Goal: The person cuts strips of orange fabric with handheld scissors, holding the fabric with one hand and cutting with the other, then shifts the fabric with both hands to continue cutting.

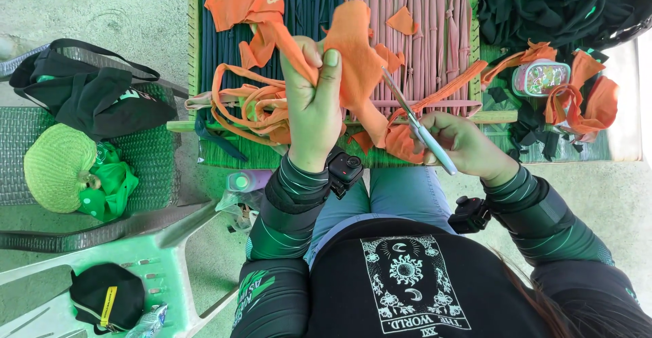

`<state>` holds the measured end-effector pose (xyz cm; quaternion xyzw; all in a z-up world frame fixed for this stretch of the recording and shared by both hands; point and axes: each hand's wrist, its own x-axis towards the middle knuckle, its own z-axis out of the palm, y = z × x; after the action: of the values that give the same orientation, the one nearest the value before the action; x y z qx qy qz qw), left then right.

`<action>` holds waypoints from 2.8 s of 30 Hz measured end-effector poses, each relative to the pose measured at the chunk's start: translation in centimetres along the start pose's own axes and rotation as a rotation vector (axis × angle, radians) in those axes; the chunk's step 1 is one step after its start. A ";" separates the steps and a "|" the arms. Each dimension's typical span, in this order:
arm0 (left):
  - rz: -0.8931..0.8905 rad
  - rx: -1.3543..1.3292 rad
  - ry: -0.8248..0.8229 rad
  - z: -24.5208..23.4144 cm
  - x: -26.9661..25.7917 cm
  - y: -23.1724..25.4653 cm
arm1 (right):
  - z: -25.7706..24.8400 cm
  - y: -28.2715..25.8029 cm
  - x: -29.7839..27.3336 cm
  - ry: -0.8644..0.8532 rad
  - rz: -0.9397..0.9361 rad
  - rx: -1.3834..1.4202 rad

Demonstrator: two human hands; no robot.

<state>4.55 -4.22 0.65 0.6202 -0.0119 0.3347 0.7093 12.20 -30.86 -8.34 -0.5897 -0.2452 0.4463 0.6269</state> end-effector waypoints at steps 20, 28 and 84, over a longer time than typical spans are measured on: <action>-0.046 -0.066 -0.054 -1.0 -0.4 1.1 | -0.9 0.3 -1.3 0.037 -0.116 -0.120; -0.208 -0.166 -0.015 -0.2 -0.3 2.2 | -0.8 0.0 -0.9 0.083 -0.051 -0.150; -0.050 0.169 -0.174 -1.8 -1.4 3.6 | -1.2 -0.4 0.0 0.051 -0.023 -0.248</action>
<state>0.99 -3.21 2.72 0.7046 -0.0295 0.2618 0.6589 13.28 -31.39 -8.18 -0.6711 -0.2894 0.3901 0.5601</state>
